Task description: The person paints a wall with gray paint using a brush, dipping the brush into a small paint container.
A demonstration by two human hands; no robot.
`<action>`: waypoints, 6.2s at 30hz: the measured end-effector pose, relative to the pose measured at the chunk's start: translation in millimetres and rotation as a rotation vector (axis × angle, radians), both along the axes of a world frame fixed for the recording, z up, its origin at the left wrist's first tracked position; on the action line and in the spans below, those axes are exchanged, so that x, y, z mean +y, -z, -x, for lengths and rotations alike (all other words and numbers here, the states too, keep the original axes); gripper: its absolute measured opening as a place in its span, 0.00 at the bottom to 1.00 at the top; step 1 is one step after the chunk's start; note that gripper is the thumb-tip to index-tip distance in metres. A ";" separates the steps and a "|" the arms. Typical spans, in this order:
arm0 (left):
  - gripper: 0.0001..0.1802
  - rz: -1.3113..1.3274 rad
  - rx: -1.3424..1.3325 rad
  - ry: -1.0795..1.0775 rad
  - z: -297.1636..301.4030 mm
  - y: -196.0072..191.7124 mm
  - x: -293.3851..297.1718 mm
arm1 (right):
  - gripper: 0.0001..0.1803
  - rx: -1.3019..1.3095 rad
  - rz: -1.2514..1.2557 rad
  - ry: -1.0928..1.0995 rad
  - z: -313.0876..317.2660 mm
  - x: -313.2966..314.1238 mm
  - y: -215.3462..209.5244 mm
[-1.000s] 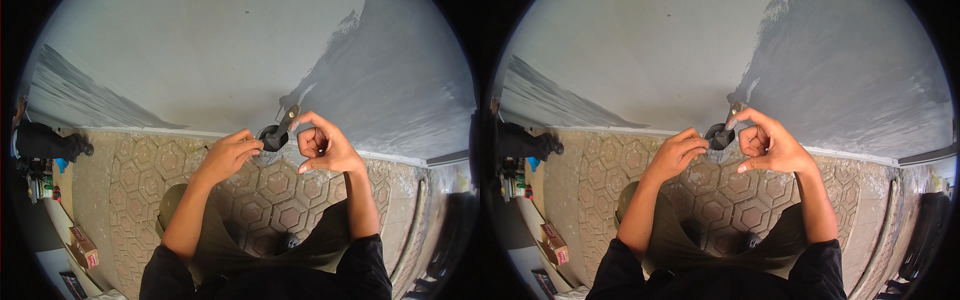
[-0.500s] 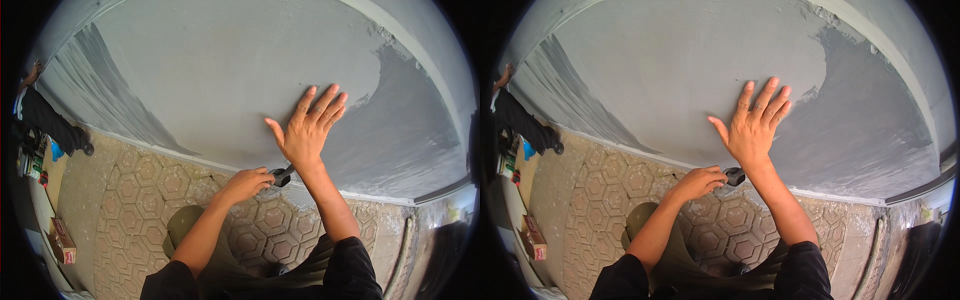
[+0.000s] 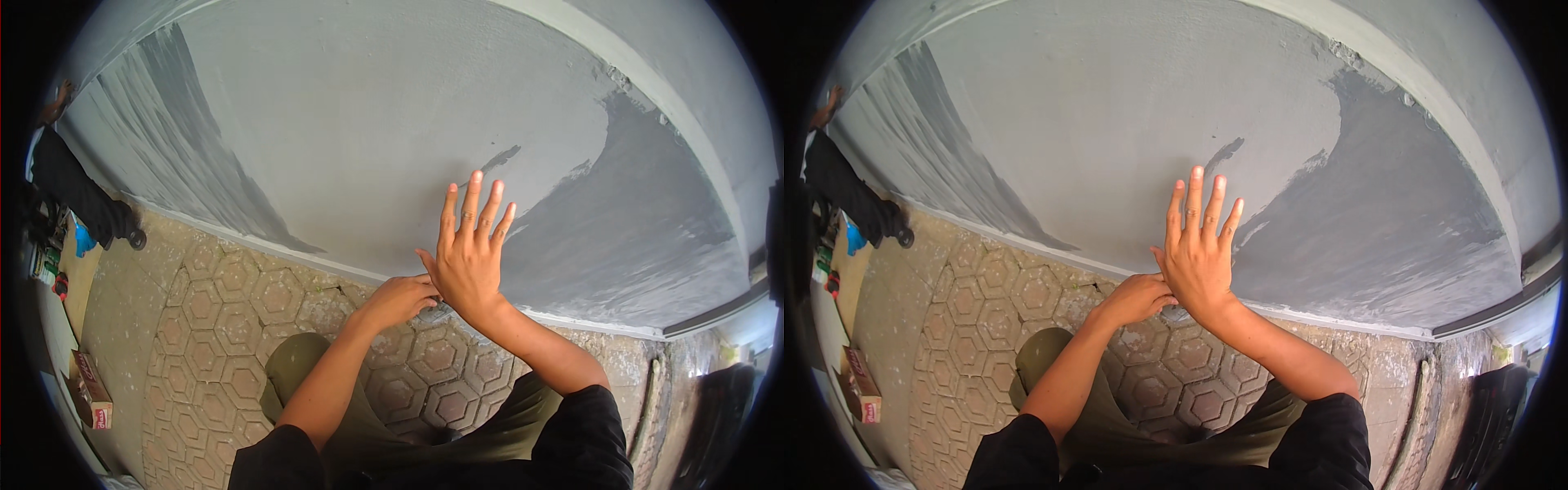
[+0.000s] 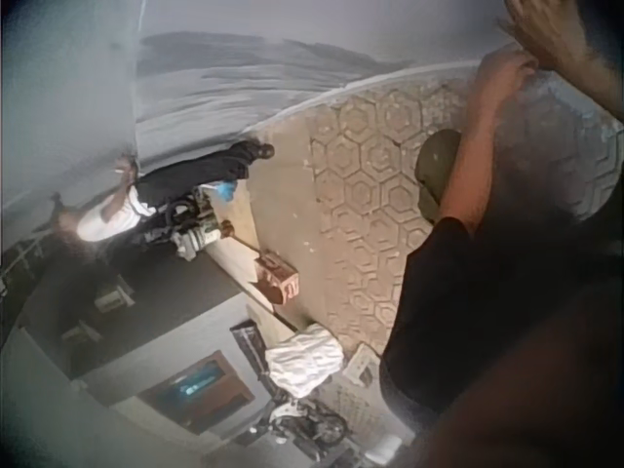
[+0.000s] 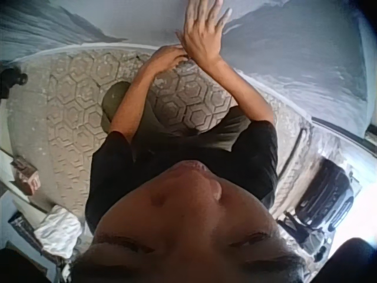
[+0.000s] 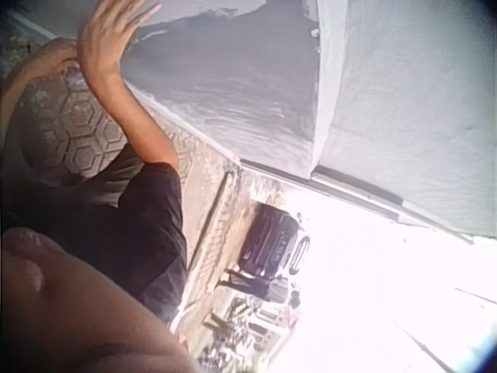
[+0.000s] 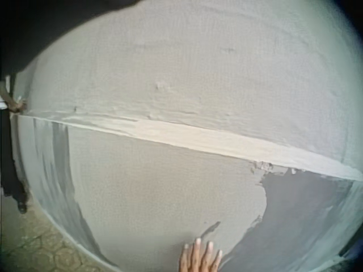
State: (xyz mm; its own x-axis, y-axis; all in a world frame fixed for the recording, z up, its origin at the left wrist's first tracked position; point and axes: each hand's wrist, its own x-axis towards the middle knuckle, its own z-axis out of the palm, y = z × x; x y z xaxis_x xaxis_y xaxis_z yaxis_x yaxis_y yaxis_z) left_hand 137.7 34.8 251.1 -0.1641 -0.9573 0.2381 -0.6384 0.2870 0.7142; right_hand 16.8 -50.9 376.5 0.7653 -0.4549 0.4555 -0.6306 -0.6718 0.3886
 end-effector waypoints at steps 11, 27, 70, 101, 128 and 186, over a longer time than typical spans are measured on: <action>0.10 -0.084 -0.022 -0.021 -6.2 -6.8 16.5 | 0.61 -0.240 0.222 -0.134 -29.0 -50.1 -69.0; 0.08 -0.086 -0.033 -0.011 -9.5 10.4 15.1 | 0.26 -0.609 -1.569 -0.425 -38.0 -37.2 -53.2; 0.06 -0.198 0.011 0.115 11.9 22.6 33.2 | 0.07 -0.913 -1.276 -0.039 143.7 8.8 91.8; 0.08 -0.159 0.052 0.081 17.0 27.2 21.3 | 0.10 -0.827 -1.083 0.069 189.5 -14.3 102.9; 0.07 -0.190 -0.018 0.100 11.8 32.6 23.2 | 0.27 -0.329 -1.060 -0.123 179.5 0.1 104.0; 0.07 -0.125 0.028 0.091 2.5 14.0 27.5 | 0.39 0.154 -0.857 -0.329 130.7 -22.8 52.1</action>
